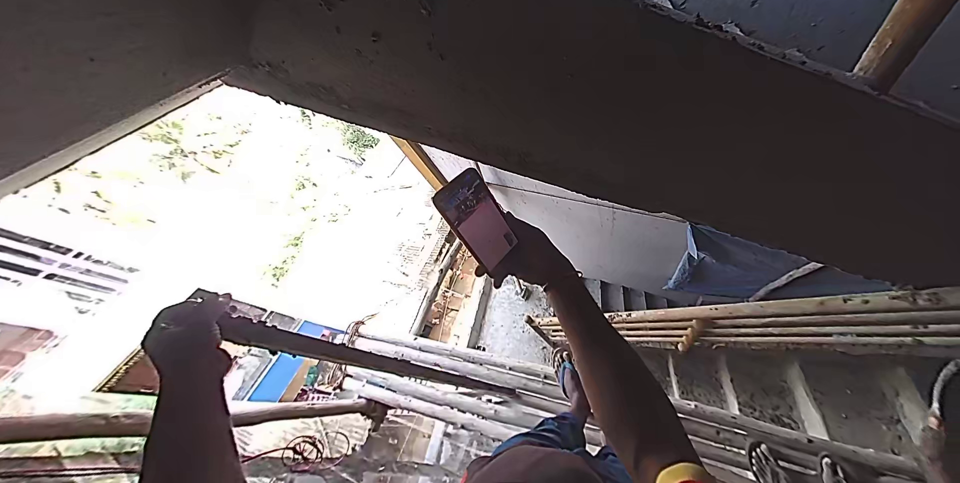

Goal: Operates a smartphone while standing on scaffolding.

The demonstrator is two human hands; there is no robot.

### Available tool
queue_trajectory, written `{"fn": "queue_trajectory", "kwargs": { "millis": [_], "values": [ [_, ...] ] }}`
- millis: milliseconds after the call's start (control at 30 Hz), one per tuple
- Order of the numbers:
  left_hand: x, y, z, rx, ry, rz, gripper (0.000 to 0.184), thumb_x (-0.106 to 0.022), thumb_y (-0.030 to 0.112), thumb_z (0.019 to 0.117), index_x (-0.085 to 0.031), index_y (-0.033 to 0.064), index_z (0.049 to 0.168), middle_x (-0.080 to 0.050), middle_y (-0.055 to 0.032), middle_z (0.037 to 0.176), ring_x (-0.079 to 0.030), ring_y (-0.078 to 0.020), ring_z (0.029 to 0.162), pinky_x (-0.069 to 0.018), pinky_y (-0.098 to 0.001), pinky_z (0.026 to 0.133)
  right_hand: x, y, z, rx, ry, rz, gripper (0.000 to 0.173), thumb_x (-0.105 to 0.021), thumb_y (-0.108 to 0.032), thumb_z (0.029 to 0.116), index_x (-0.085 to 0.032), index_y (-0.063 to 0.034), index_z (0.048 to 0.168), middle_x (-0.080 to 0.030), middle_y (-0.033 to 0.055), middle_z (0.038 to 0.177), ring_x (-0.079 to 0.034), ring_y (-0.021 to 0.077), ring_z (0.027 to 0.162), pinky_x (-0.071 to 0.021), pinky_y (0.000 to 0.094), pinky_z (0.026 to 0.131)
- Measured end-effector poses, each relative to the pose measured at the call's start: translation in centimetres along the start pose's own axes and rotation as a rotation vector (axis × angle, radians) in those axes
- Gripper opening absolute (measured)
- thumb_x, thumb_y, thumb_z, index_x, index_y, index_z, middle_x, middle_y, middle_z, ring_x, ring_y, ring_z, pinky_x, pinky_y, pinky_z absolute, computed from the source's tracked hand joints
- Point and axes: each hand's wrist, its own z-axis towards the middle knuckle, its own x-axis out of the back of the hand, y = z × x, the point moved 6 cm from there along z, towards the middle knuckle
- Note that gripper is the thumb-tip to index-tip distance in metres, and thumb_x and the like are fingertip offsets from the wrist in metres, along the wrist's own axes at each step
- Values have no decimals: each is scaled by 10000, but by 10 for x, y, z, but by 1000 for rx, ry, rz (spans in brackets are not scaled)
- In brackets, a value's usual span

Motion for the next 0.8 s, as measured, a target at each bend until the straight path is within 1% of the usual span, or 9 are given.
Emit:
{"fn": "queue_trajectory", "kwargs": {
  "millis": [33,167,233,267,433,500,567,667,800],
  "values": [
    [-1,0,0,1,1,-5,358,-714,125,887,-591,1,1200,-615,-75,1037,-582,-108,797,-540,-347,742,0,-1,-1,6,3,-13,360,-376,-304,1094,-461,-122,1393,-695,203,1104,-729,356,835,-617,452,575],
    [-1,1,-1,4,27,-20,394,-732,103,867,-588,-8,1216,-618,-86,1054,-583,-120,819,-540,-358,753,0,2,2,-8,-3,12,423,-287,-370,1115,-475,-120,1399,-697,220,1100,-730,368,836,-618,452,574],
    [0,2,-3,-6,31,-24,405,-749,125,864,-584,-2,1212,-616,-78,1024,-586,-116,795,-546,-352,731,2,7,6,-64,-15,59,590,-154,-523,1099,-513,-133,1359,-698,214,1092,-724,356,832,-601,431,560],
    [0,4,-5,-7,31,-18,411,-760,142,858,-581,2,1200,-606,-67,993,-579,-108,774,-542,-345,717,3,9,7,-75,-23,74,626,-127,-548,1090,-519,-133,1349,-698,216,1093,-724,357,833,-598,430,558],
    [-1,25,-25,33,33,12,381,-771,164,869,-583,-2,1155,-576,-39,909,-548,-81,701,-531,-318,681,3,10,8,-72,-39,95,594,-148,-525,1094,-511,-137,1359,-695,211,1102,-723,355,856,-608,445,590],
    [-1,28,-28,21,31,16,364,-783,177,854,-594,3,1111,-571,-30,876,-545,-79,689,-529,-315,670,3,11,7,-90,-16,95,630,-141,-552,1089,-524,-124,1347,-699,211,1091,-724,351,845,-608,441,585],
    [-1,27,-26,0,21,19,375,-804,194,834,-601,-2,1082,-576,-35,872,-549,-88,700,-528,-326,677,3,11,7,-99,-11,112,669,-137,-580,1082,-534,-106,1338,-698,218,1093,-725,353,850,-610,442,588],
    [0,16,-16,-22,26,19,395,-843,228,791,-625,11,1038,-601,-31,850,-571,-100,695,-538,-345,668,3,10,8,-81,-41,102,664,-127,-572,1083,-523,-117,1361,-699,223,1098,-727,352,845,-607,429,571],
    [0,7,-8,-27,11,65,432,-854,275,781,-632,5,1035,-615,-46,862,-583,-117,712,-542,-373,685,1,7,6,-63,-64,89,635,-117,-545,1086,-514,-133,1363,-694,217,1113,-722,358,857,-597,428,559]
  ]
}}
